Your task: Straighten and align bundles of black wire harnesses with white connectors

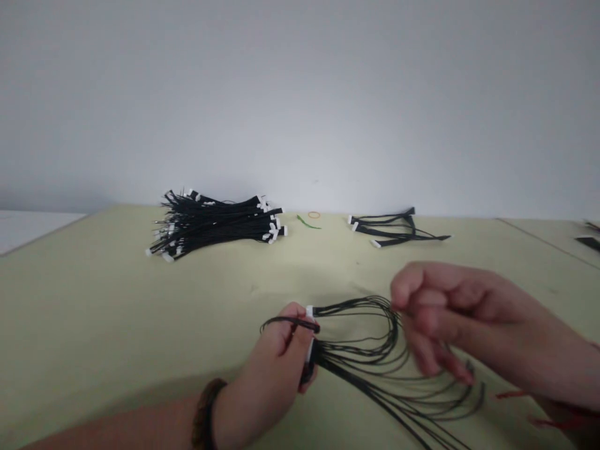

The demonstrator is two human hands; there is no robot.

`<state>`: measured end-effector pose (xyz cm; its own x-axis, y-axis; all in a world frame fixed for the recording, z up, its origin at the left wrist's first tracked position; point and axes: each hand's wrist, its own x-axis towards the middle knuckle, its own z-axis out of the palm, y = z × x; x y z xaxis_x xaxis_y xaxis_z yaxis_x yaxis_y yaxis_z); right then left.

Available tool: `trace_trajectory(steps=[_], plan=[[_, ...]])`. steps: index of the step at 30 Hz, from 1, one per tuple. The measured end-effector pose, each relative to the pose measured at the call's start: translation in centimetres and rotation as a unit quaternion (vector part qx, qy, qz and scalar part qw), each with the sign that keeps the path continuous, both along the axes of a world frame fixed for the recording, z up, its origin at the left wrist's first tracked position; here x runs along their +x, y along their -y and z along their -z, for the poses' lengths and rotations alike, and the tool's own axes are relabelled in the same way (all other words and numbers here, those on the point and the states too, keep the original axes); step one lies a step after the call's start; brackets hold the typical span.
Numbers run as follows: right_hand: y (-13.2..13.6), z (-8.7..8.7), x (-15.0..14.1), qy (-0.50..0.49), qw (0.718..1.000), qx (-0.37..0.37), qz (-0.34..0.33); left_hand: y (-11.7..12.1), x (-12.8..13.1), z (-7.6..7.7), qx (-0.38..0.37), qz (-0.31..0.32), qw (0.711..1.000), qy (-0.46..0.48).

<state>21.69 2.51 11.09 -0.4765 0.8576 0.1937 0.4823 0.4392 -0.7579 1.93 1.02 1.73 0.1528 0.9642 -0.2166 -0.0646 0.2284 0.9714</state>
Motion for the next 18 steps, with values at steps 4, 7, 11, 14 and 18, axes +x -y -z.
trace_trajectory(steps=[4, 7, 11, 14, 18], plan=[[1.7, 2.3, -1.8, 0.128, 0.975, 0.182, -0.005, 0.7, 0.1, -0.1, 0.005, 0.028, 0.999, 0.043], [2.7, 3.6, -2.3, 0.149, 0.936, 0.319, 0.013, 1.4, 0.0, -0.1, 0.003, 0.043, 0.996, 0.079], [3.0, 3.8, -2.3, 0.149, 0.932, 0.331, 0.002, 1.8, -0.3, 0.2, 0.005, 0.060, 0.994, 0.091], [2.8, 3.6, -2.3, 0.148, 0.932, 0.329, -0.009, 1.9, -0.5, 0.4, 0.013, 0.054, 0.996, 0.064], [2.8, 3.6, -2.3, 0.146, 0.933, 0.330, -0.009, 2.0, -0.6, 0.5, 0.011, 0.060, 0.997, 0.046]])
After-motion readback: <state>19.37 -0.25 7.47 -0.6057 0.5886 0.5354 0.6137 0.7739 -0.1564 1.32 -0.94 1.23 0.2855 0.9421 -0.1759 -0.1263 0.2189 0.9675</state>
